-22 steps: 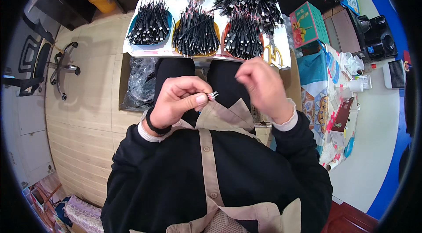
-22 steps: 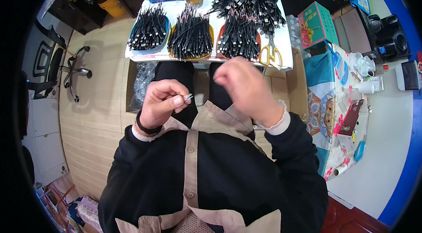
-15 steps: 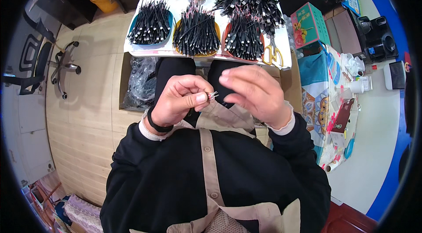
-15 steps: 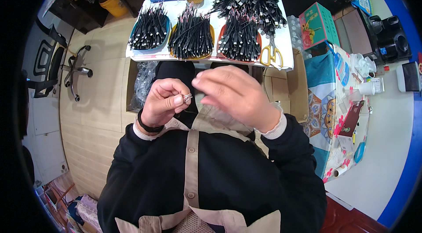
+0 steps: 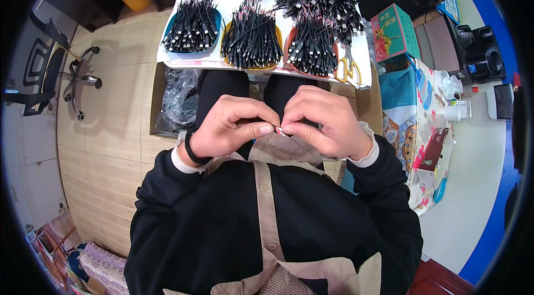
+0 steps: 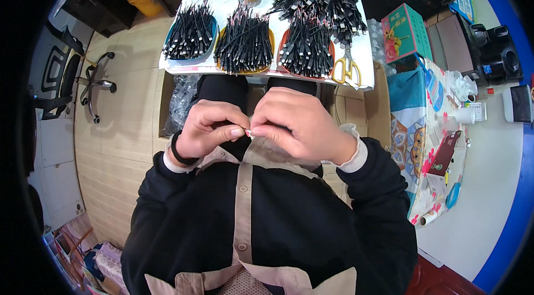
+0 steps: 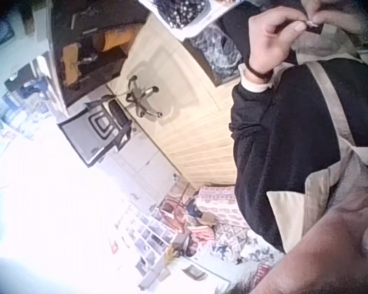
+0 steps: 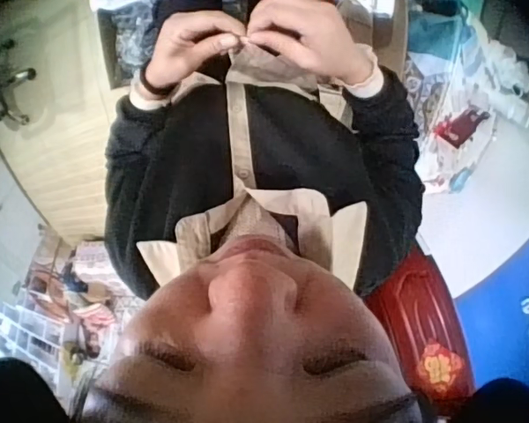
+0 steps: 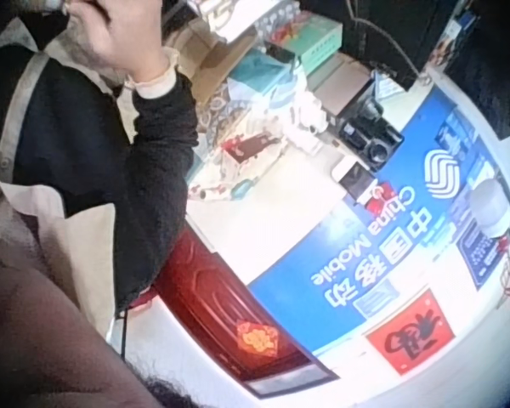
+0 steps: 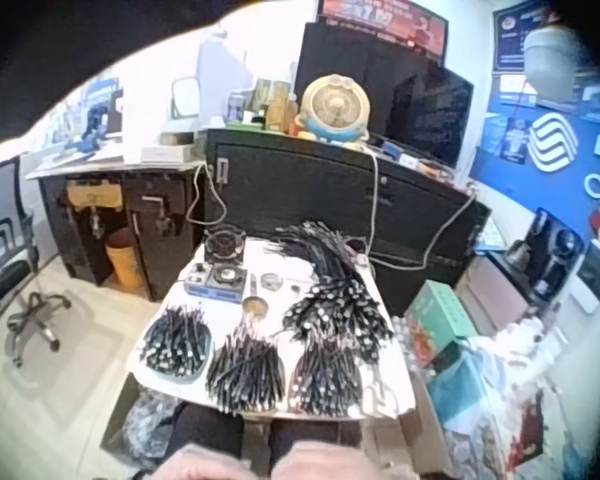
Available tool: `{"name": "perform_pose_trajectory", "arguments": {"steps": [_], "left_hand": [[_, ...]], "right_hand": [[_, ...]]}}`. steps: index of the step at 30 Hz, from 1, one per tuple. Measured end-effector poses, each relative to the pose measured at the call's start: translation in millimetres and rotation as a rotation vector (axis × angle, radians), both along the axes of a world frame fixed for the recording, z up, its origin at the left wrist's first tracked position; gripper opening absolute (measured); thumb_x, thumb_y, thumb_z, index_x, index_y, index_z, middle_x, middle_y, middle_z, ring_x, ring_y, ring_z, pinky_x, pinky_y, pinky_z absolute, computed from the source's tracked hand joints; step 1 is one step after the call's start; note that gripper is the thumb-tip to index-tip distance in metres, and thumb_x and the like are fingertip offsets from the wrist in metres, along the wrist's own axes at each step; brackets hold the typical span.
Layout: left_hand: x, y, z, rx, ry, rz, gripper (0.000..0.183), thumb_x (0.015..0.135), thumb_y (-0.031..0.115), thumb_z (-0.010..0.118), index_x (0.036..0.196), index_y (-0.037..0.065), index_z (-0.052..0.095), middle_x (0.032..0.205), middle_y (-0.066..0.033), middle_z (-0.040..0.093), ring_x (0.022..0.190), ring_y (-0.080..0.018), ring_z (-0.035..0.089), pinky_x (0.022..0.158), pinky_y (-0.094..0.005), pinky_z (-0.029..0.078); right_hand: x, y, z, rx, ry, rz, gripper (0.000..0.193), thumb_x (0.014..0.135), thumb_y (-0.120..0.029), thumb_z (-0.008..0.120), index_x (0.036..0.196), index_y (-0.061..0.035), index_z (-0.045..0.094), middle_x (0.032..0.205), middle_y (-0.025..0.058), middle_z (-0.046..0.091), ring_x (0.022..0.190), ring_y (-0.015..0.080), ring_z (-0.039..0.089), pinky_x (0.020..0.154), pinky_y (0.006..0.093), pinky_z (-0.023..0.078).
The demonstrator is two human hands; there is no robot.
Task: The person repeatedly picks black cables from trays, strips the ends, and inserts small white connectors into the exposed wires. They place finished cables into a separate tray on the table. The process is repeated continuously throughout the clip.
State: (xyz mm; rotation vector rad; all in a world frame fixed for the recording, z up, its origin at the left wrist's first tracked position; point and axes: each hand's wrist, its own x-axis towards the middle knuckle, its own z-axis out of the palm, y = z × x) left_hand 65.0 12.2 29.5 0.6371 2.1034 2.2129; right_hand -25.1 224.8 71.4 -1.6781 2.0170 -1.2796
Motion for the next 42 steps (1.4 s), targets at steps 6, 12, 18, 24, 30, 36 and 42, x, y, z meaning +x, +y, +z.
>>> {"name": "perform_pose_trajectory", "arguments": {"steps": [6,12,18,24,30,36,42], "left_hand": [[0.8,1.0,7.2,-0.227,0.262,0.077,0.006,0.086,0.002,0.065,0.092,0.0,0.067,0.078,-0.0108,0.066,0.066,-0.0243,0.063,0.061,-0.0307,0.048],[9.0,0.3,1.0,-0.016,-0.01,0.097,0.008,0.09,0.005,0.065,0.094,-0.001,0.069,0.08,-0.0072,0.067,0.068,-0.0115,0.062,0.061,-0.0247,0.047],[8.8,6.7,-6.1,0.157,-0.126,0.049,0.009,0.091,0.005,0.065,0.095,-0.002,0.069,0.08,-0.0067,0.067,0.068,-0.0094,0.06,0.061,-0.0235,0.047],[8.5,6.9,-9.9,-0.072,0.021,0.114,0.01,0.091,0.005,0.065,0.096,-0.003,0.069,0.083,-0.0048,0.067,0.07,-0.0093,0.059,0.062,-0.0232,0.047],[9.0,16.8,-19.1,0.753,-0.432,-0.136,0.014,0.093,0.008,0.062,0.099,-0.005,0.065,0.078,-0.0029,0.059,0.065,-0.007,0.049,0.06,-0.0217,0.04],[8.7,21.6,-25.2,1.027,-0.605,-0.37,0.017,0.093,0.01,0.061,0.105,-0.002,0.062,0.084,-0.0058,0.06,0.065,-0.0092,0.046,0.057,-0.0235,0.034],[5.7,22.7,-28.1,1.148,-0.67,-0.502,0.018,0.093,0.008,0.061,0.108,-0.001,0.061,0.092,-0.0093,0.065,0.063,-0.0098,0.047,0.056,-0.0244,0.034]], "right_hand": [[2.2,0.0,0.1,0.232,-1.1,0.024,0.016,0.093,-0.017,0.065,0.092,-0.0007,0.062,0.087,0.0007,0.064,0.078,0.0058,0.056,0.072,0.0217,0.045],[11.1,2.1,7.6,-0.002,0.058,-0.182,0.02,0.079,-0.009,0.076,0.094,-0.0019,0.066,0.089,0.0064,0.063,0.076,0.0171,0.06,0.066,0.0284,0.048],[11.5,0.1,-1.4,-0.164,0.554,-0.121,0.024,0.072,-0.008,0.078,0.091,-0.003,0.065,0.086,0.0092,0.062,0.074,0.0278,0.06,0.066,0.0326,0.049],[14.1,5.3,-8.4,0.058,-0.89,-0.083,0.015,0.092,-0.014,0.064,0.095,0.0005,0.063,0.087,0.0048,0.063,0.075,0.0109,0.058,0.066,0.025,0.048],[14.3,2.6,-9.8,-0.087,-0.721,-0.175,0.015,0.088,-0.008,0.07,0.1,0.0003,0.066,0.09,0.0055,0.064,0.075,0.0095,0.059,0.065,0.0226,0.047],[8.0,-12.1,-15.0,-0.379,0.026,-0.131,0.02,0.075,-0.002,0.077,0.094,-0.0023,0.07,0.086,0.008,0.064,0.07,0.0187,0.059,0.061,0.0272,0.047],[3.4,-17.9,-16.0,-0.454,0.09,-0.084,0.019,0.075,-0.003,0.078,0.091,-0.0029,0.069,0.085,0.0072,0.064,0.073,0.0211,0.061,0.064,0.0302,0.049]]}}
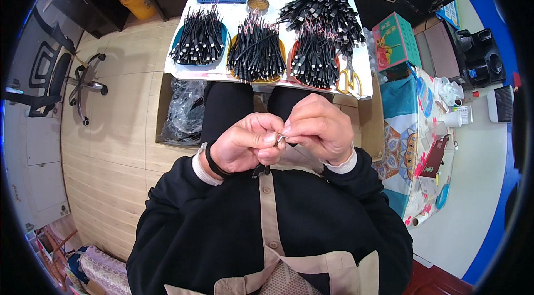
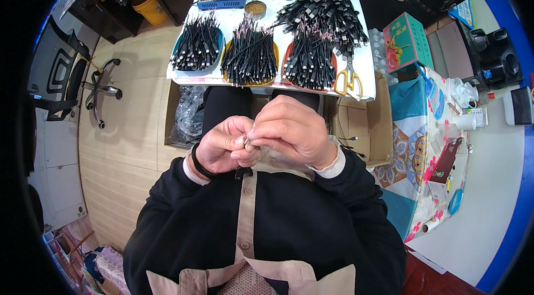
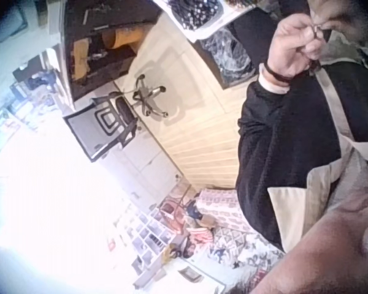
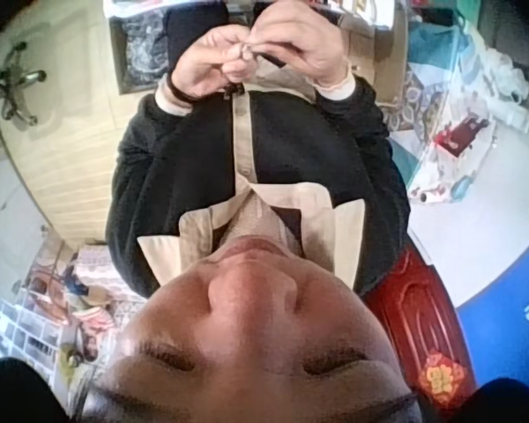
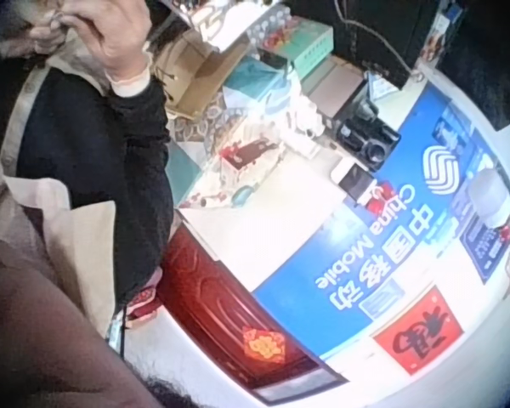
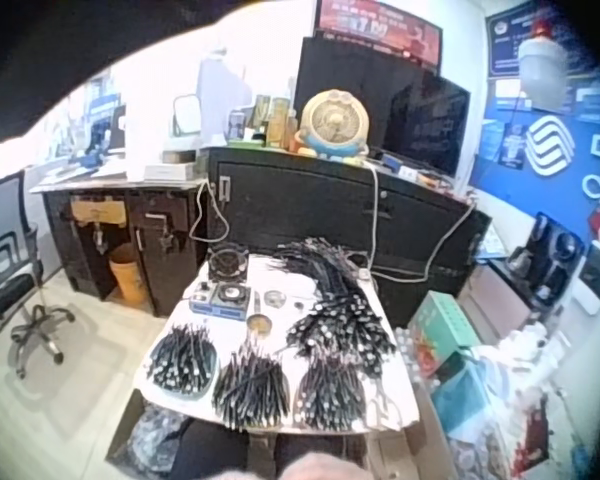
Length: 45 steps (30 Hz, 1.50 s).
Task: The person repeatedly picks black cables from trays, strips the ends, and inserts small white connectors into the exposed wires. They place finished cables into a separate tray on the table. The process is repeated continuously throughout the clip.
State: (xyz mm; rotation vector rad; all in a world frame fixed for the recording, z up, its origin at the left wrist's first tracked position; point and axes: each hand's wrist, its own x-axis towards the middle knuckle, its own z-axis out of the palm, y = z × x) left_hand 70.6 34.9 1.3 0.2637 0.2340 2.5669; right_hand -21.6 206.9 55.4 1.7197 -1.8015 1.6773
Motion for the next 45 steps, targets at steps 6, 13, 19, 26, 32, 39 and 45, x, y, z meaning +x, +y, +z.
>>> {"name": "perform_pose_trajectory", "arguments": {"steps": [6,13,19,26,32,39,45], "left_hand": [[-3.7,-9.5,19.4,-0.506,0.227,0.317,0.015,0.093,0.003,0.062,0.104,-0.004,0.066,0.082,-0.0087,0.066,0.066,-0.0097,0.055,0.06,-0.0224,0.043],[-8.8,-28.4,41.8,-1.148,0.462,0.635,0.014,0.091,0.003,0.065,0.103,-0.003,0.07,0.079,-0.0057,0.066,0.065,-0.0069,0.057,0.058,-0.0221,0.046],[-18.1,-31.6,47.5,-1.332,0.548,0.698,0.013,0.089,0.001,0.065,0.101,-0.003,0.07,0.077,-0.0082,0.066,0.062,-0.0116,0.059,0.058,-0.0245,0.047],[-39.9,-38.3,64.5,-1.511,0.57,0.684,0.013,0.088,0.001,0.065,0.1,-0.001,0.069,0.078,-0.0094,0.066,0.064,-0.0162,0.062,0.059,-0.0263,0.048],[-96.4,-68.9,107.3,-1.614,0.397,0.976,0.01,0.089,0.004,0.067,0.096,-0.003,0.065,0.079,-0.006,0.069,0.071,-0.0096,0.065,0.063,-0.0228,0.051],[-257.3,-104.9,54.3,-2.298,1.175,0.767,0.008,0.085,0.011,0.064,0.088,0.004,0.065,0.08,-0.0167,0.064,0.076,-0.0354,0.064,0.068,-0.0433,0.05],[-306.3,-120.7,-6.5,-2.481,1.152,0.526,0.01,0.082,0.011,0.065,0.084,0.002,0.068,0.087,-0.0152,0.063,0.083,-0.0346,0.064,0.074,-0.0431,0.051]], "right_hand": [[10.5,-4.6,-2.1,-0.029,-0.207,-0.076,0.013,0.079,-0.002,0.075,0.088,-0.0014,0.066,0.083,0.0079,0.062,0.07,0.019,0.058,0.062,0.0285,0.045],[-17.4,-7.6,-0.8,0.048,-0.101,-0.033,0.018,0.08,-0.013,0.078,0.09,-0.0021,0.067,0.087,0.0072,0.063,0.08,0.0206,0.06,0.067,0.0301,0.046],[-25.1,-12.6,2.3,0.136,0.026,-0.117,0.013,0.08,-0.012,0.077,0.086,-0.0052,0.067,0.089,0.0065,0.061,0.08,0.0216,0.059,0.07,0.0316,0.046],[-46.1,-19.1,-9.1,0.078,-0.08,-0.098,0.017,0.078,-0.009,0.076,0.09,-0.0023,0.067,0.091,0.0093,0.063,0.081,0.0246,0.059,0.071,0.0326,0.047],[-64.6,-4.4,-38.8,0.189,-0.414,-0.042,0.023,0.091,-0.016,0.066,0.107,-0.0005,0.064,0.09,0.0087,0.065,0.076,0.0186,0.057,0.071,0.0294,0.046],[-42.1,-28.2,-121.0,0.466,-0.468,0.313,0.016,0.094,-0.019,0.057,0.097,-0.0043,0.064,0.091,0.0094,0.066,0.086,0.0282,0.063,0.074,0.0383,0.05],[-46.1,-16.4,-162.8,0.596,-0.574,0.295,0.017,0.094,-0.018,0.057,0.098,-0.0034,0.064,0.089,0.012,0.066,0.086,0.0301,0.063,0.074,0.0397,0.05]]}}
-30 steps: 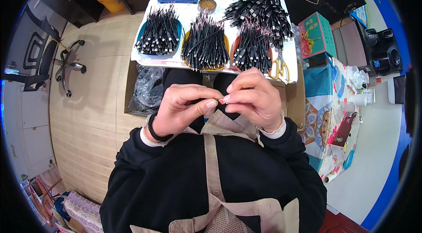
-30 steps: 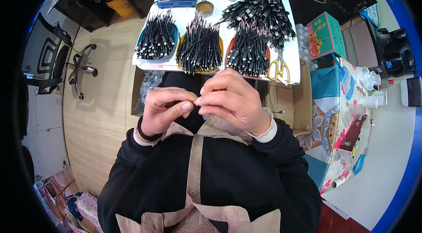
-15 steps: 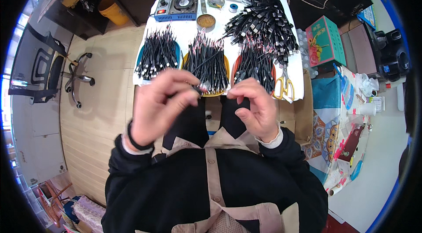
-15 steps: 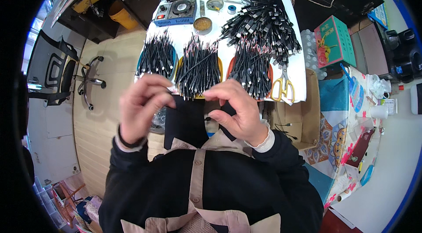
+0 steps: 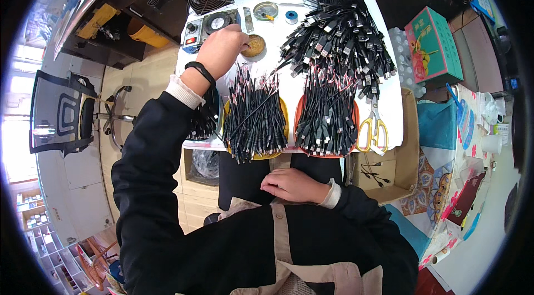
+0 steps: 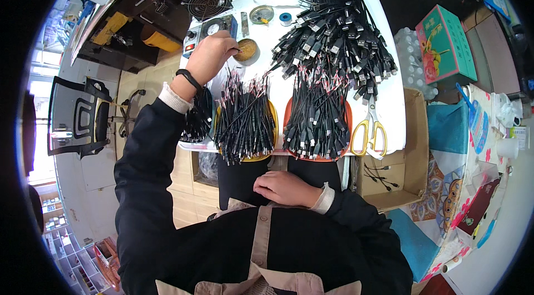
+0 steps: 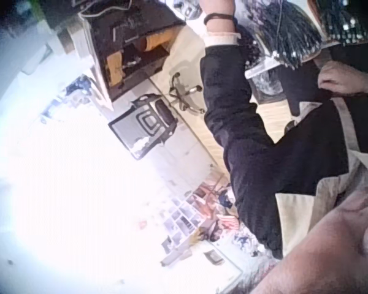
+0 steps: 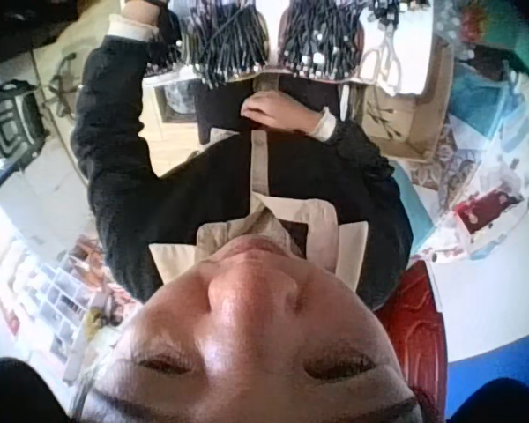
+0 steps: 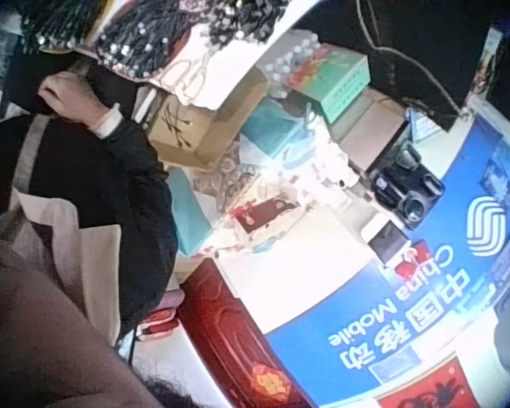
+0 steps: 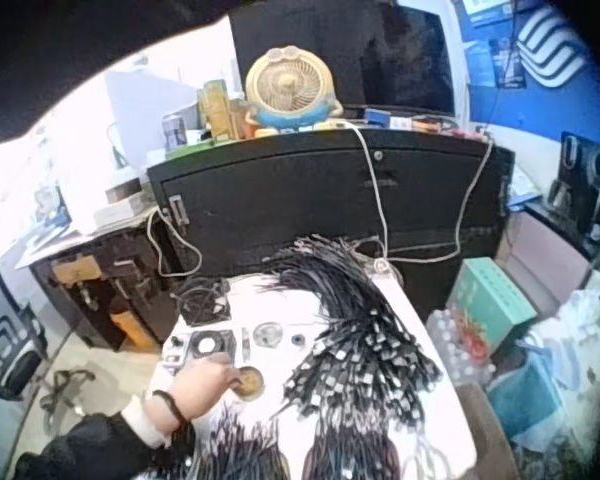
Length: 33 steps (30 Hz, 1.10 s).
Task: The person repeatedly picks black cables from trays, strips the ends, and inserts small white connectors into the exposed wires. They place finished cables into a separate tray on the table. The process is repeated continuously throughout the clip.
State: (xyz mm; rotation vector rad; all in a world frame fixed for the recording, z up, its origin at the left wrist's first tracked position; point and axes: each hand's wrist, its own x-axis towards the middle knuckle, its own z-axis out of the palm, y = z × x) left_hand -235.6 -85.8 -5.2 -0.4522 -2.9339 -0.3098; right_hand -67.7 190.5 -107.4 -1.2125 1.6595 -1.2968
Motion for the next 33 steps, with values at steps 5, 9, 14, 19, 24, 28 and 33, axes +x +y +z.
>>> {"name": "perform_pose_trajectory", "arguments": {"steps": [5,9,14,19,24,28,33], "left_hand": [[-18.6,-5.0,-17.6,-0.121,-0.064,0.024,0.01,0.082,0.01,0.065,0.085,0.001,0.068,0.089,-0.0137,0.058,0.082,-0.0345,0.062,0.073,-0.0431,0.049],[-25.7,-5.4,-24.1,-0.185,-0.076,0.011,0.008,0.08,0.007,0.064,0.084,0.001,0.068,0.089,-0.0142,0.059,0.083,-0.0341,0.063,0.073,-0.043,0.051],[-28.5,-2.1,-29.7,-0.233,-0.037,-0.02,0.007,0.078,0.003,0.062,0.082,0.002,0.067,0.09,-0.0155,0.06,0.081,-0.0347,0.066,0.073,-0.0415,0.054],[-22.3,-5.8,-17.4,-0.131,-0.03,0.012,0.006,0.081,0.006,0.062,0.083,0.002,0.067,0.09,-0.0154,0.059,0.084,-0.0347,0.064,0.074,-0.0428,0.053],[-4.4,-31.1,13.7,0.013,0.075,0.025,0.009,0.083,0.01,0.065,0.088,0.002,0.066,0.089,-0.0139,0.059,0.083,-0.0363,0.061,0.074,-0.0434,0.05],[0.4,-55.9,27.0,-0.042,0.104,0.129,0.009,0.082,0.009,0.066,0.087,0.002,0.068,0.089,-0.014,0.06,0.084,-0.0352,0.062,0.075,-0.043,0.05],[-9.9,-77.6,22.5,-0.05,0.049,0.224,0.009,0.081,0.009,0.066,0.085,0.001,0.069,0.087,-0.014,0.06,0.085,-0.0345,0.062,0.077,-0.043,0.05]], "right_hand": [[-5.9,2.0,-7.5,-0.011,-0.01,-0.03,0.018,0.094,-0.02,0.057,0.096,-0.0025,0.063,0.088,0.0129,0.065,0.085,0.0312,0.063,0.075,0.0403,0.05],[-7.6,1.8,-9.1,-0.002,-0.033,-0.02,0.018,0.094,-0.02,0.057,0.095,-0.0021,0.062,0.088,0.0131,0.064,0.085,0.0315,0.063,0.075,0.0408,0.05],[-6.4,0.8,-12.1,-0.049,-0.013,-0.052,0.018,0.094,-0.019,0.057,0.096,-0.002,0.062,0.087,0.0131,0.064,0.084,0.0318,0.063,0.075,0.0413,0.05],[-4.4,-0.1,-14.1,-0.002,-0.018,-0.066,0.017,0.094,-0.019,0.056,0.094,-0.0023,0.061,0.086,0.0127,0.064,0.084,0.0317,0.063,0.075,0.0413,0.05],[-2.0,-0.7,-13.6,0.027,0.032,-0.062,0.017,0.094,-0.018,0.055,0.093,-0.0026,0.06,0.086,0.0124,0.064,0.084,0.0317,0.063,0.074,0.0416,0.049],[0.0,-3.2,-12.1,0.037,0.088,-0.059,0.016,0.094,-0.018,0.055,0.092,-0.0029,0.06,0.086,0.0123,0.064,0.084,0.0315,0.063,0.074,0.0412,0.049],[-1.3,-3.3,-9.6,0.088,0.089,-0.008,0.017,0.093,-0.019,0.056,0.091,-0.0026,0.06,0.086,0.0122,0.064,0.084,0.0314,0.063,0.074,0.0413,0.049]]}}
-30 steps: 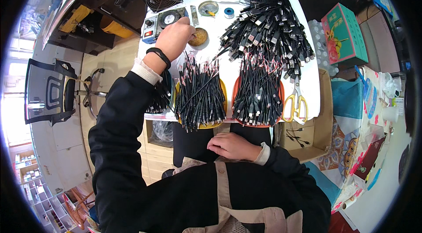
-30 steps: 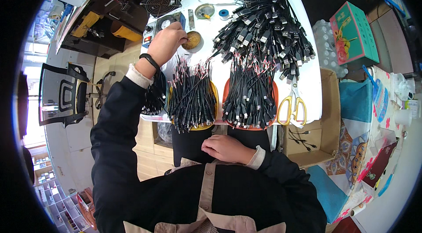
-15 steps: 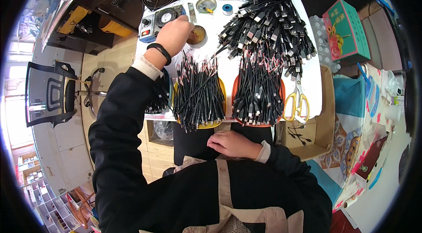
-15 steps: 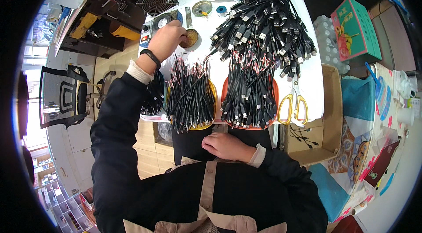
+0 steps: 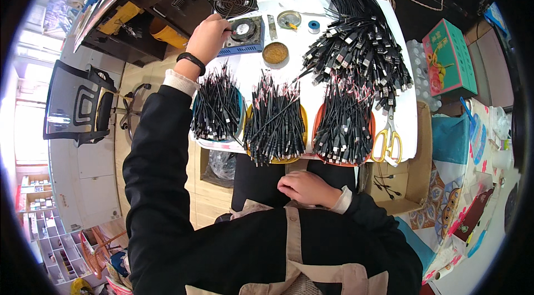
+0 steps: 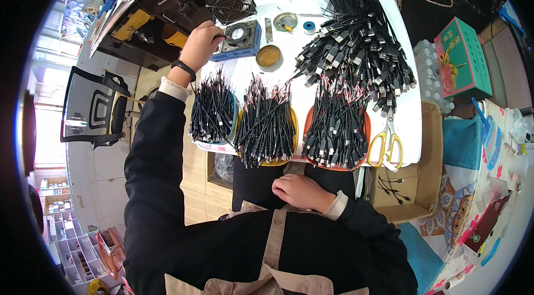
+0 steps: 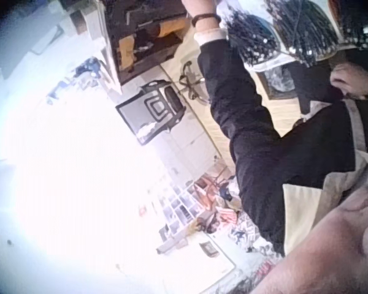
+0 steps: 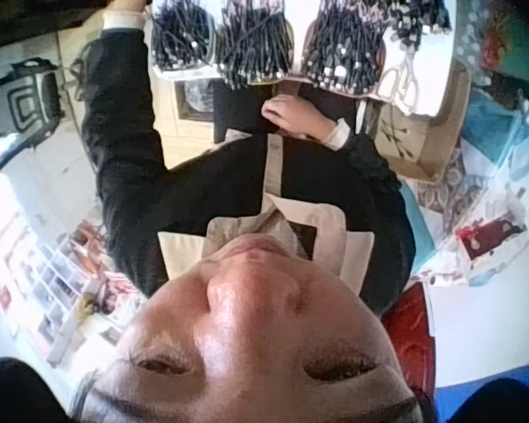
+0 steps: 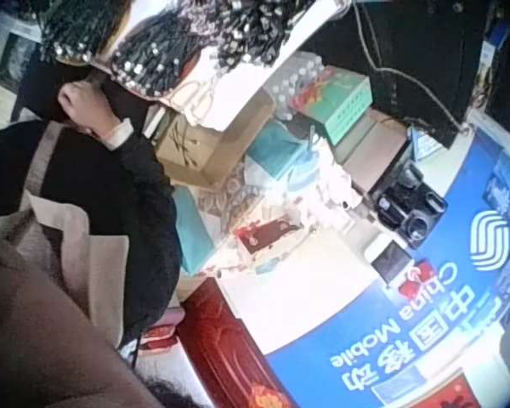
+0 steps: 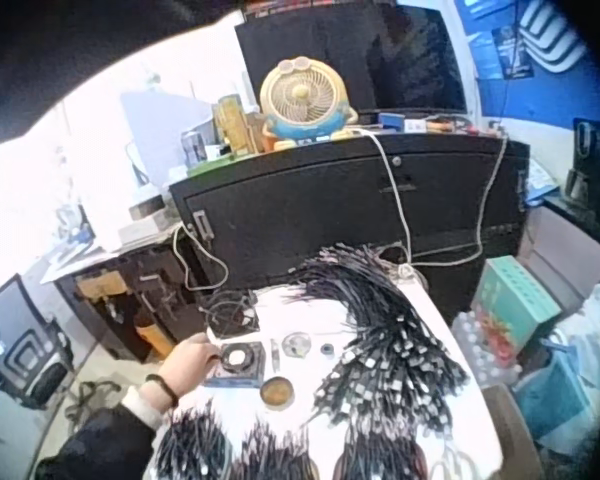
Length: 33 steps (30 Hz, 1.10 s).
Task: The person repeatedly picks black cables from trays, strips the ends, and inserts small white connectors into the exposed wires. They place finished cables into a separate tray on the table. The process is repeated continuously throughout the clip.
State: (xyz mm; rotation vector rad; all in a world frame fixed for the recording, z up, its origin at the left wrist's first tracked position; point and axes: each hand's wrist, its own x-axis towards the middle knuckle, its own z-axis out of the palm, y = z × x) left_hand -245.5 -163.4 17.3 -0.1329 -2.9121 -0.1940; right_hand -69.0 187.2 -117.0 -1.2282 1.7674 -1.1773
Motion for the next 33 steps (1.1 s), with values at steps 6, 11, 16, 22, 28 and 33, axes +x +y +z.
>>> {"name": "perform_pose_trajectory", "arguments": {"steps": [6,11,16,22,28,33], "left_hand": [[-20.1,-13.6,-9.3,-0.088,-0.014,-0.027,0.01,0.082,0.011,0.066,0.086,0.003,0.07,0.088,-0.0137,0.062,0.087,-0.0335,0.063,0.079,-0.0427,0.051],[-27.1,-16.0,-12.3,-0.144,-0.031,-0.063,0.009,0.081,0.009,0.066,0.086,0.001,0.069,0.087,-0.0138,0.061,0.085,-0.0335,0.062,0.077,-0.0416,0.05],[-31.1,-16.9,-10.3,-0.167,-0.053,-0.076,0.009,0.081,0.007,0.066,0.087,0.001,0.069,0.086,-0.0135,0.061,0.084,-0.0331,0.061,0.076,-0.0409,0.05],[-40.5,-20.4,-10.1,-0.189,-0.13,-0.111,0.01,0.08,0.006,0.068,0.089,0.001,0.071,0.088,-0.0129,0.061,0.085,-0.0321,0.062,0.078,-0.0397,0.051],[-48.8,-26.2,-11.9,-0.215,-0.187,-0.11,0.012,0.081,0.01,0.07,0.091,0.006,0.072,0.093,-0.013,0.064,0.09,-0.0332,0.064,0.08,-0.0412,0.053],[-53.1,-27.4,-14.4,-0.243,-0.173,-0.143,0.012,0.08,0.01,0.071,0.091,0.006,0.072,0.093,-0.0135,0.064,0.089,-0.0336,0.065,0.08,-0.0416,0.053]], "right_hand": [[-3.1,1.1,2.0,-0.04,-0.015,0.036,0.018,0.093,-0.02,0.056,0.091,-0.0026,0.06,0.085,0.0123,0.064,0.083,0.0319,0.063,0.073,0.0417,0.05],[-3.8,1.0,0.1,-0.04,-0.01,0.037,0.019,0.093,-0.021,0.056,0.091,-0.0026,0.061,0.085,0.0122,0.064,0.083,0.0316,0.063,0.074,0.0418,0.05],[-3.8,1.6,-1.8,-0.026,-0.011,0.052,0.019,0.093,-0.021,0.056,0.091,-0.0028,0.061,0.086,0.012,0.064,0.085,0.0314,0.063,0.075,0.0416,0.05],[-3.6,0.5,-1.4,-0.007,-0.009,0.058,0.019,0.093,-0.021,0.055,0.091,-0.0022,0.061,0.086,0.0126,0.064,0.085,0.0317,0.063,0.076,0.0419,0.05],[-4.0,0.5,-1.1,0.0,-0.013,0.053,0.02,0.094,-0.02,0.054,0.091,-0.0016,0.06,0.086,0.0133,0.064,0.084,0.0324,0.063,0.076,0.0417,0.051],[-2.5,0.5,-2.3,-0.001,0.01,0.048,0.02,0.095,-0.02,0.053,0.091,-0.0018,0.059,0.086,0.0131,0.063,0.084,0.0323,0.063,0.075,0.0415,0.051]]}}
